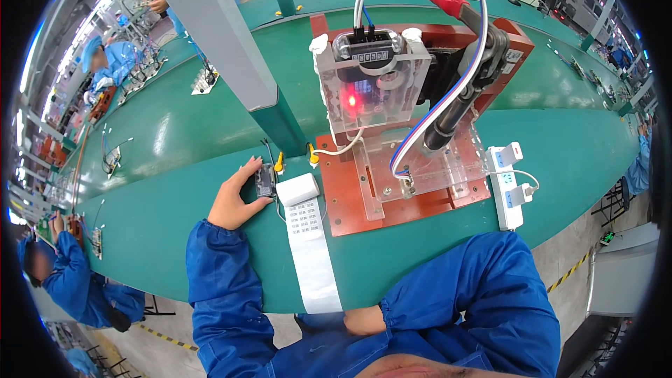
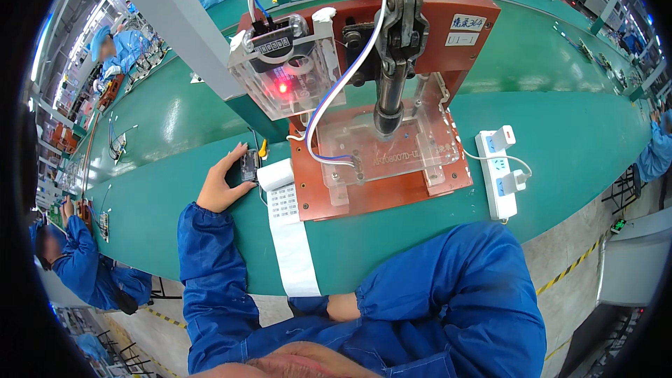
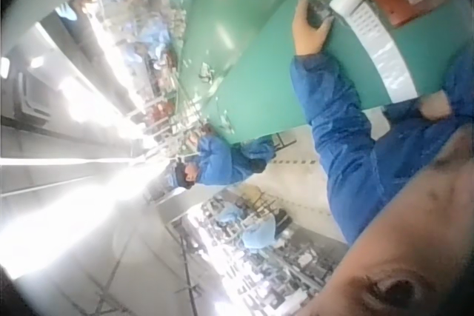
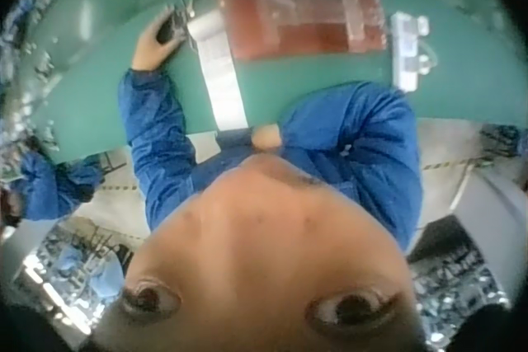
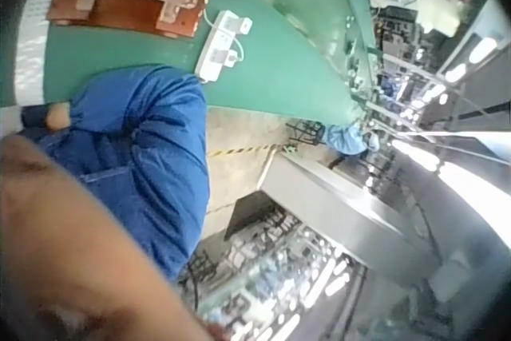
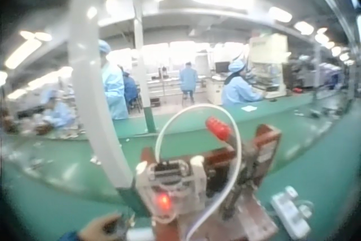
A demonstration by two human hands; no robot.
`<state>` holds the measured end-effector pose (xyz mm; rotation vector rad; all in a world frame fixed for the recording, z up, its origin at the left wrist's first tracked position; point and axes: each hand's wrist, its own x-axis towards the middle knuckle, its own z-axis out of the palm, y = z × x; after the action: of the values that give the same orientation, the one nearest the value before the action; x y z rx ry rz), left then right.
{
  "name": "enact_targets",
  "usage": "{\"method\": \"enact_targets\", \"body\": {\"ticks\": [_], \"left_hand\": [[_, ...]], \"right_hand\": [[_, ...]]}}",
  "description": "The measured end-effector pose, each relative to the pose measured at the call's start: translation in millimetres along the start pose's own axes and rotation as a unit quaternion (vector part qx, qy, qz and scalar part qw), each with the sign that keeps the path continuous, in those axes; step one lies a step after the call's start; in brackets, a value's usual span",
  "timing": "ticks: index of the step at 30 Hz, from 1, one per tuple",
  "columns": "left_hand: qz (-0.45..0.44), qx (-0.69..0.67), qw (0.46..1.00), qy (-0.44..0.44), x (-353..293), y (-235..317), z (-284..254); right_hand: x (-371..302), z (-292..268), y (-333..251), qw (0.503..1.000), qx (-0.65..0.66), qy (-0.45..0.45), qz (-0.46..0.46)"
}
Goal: Assembling and testing electronic circuit boards using a manual fixture and connecting components.
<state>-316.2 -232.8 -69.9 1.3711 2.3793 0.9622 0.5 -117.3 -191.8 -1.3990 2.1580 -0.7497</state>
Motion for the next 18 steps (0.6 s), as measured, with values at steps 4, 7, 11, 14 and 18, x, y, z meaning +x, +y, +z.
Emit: {"method": "enact_targets", "body": {"ticks": [4, 7, 11, 14, 18], "left_hand": [[-0.004, -0.005, 1.0, 0.0, 0.5, 1.0, 0.0], [-0.001, 0.0, 1.0, 0.001, 0.2, 0.3, -0.2], [0.001, 0.008, 1.0, -0.003, 1.3, 1.2, 0.0], [0.0, -0.002, 1.0, 0.001, -0.1, -0.5, 0.1], [-0.001, -0.008, 1.0, -0.002, 0.8, 0.4, 0.1]], "right_hand": [[-5.1, -3.3, -5.5, 0.999, -0.013, 0.036, 0.022], [-5.5, -2.8, -6.8, 0.998, -0.012, 0.053, 0.025], [-4.1, 2.7, -5.2, 0.998, -0.027, 0.06, 0.018], [-3.1, 3.9, -4.6, 0.998, -0.025, 0.045, 0.03], [1.2, 8.1, -1.3, 0.999, -0.03, 0.028, 0.017]]}}
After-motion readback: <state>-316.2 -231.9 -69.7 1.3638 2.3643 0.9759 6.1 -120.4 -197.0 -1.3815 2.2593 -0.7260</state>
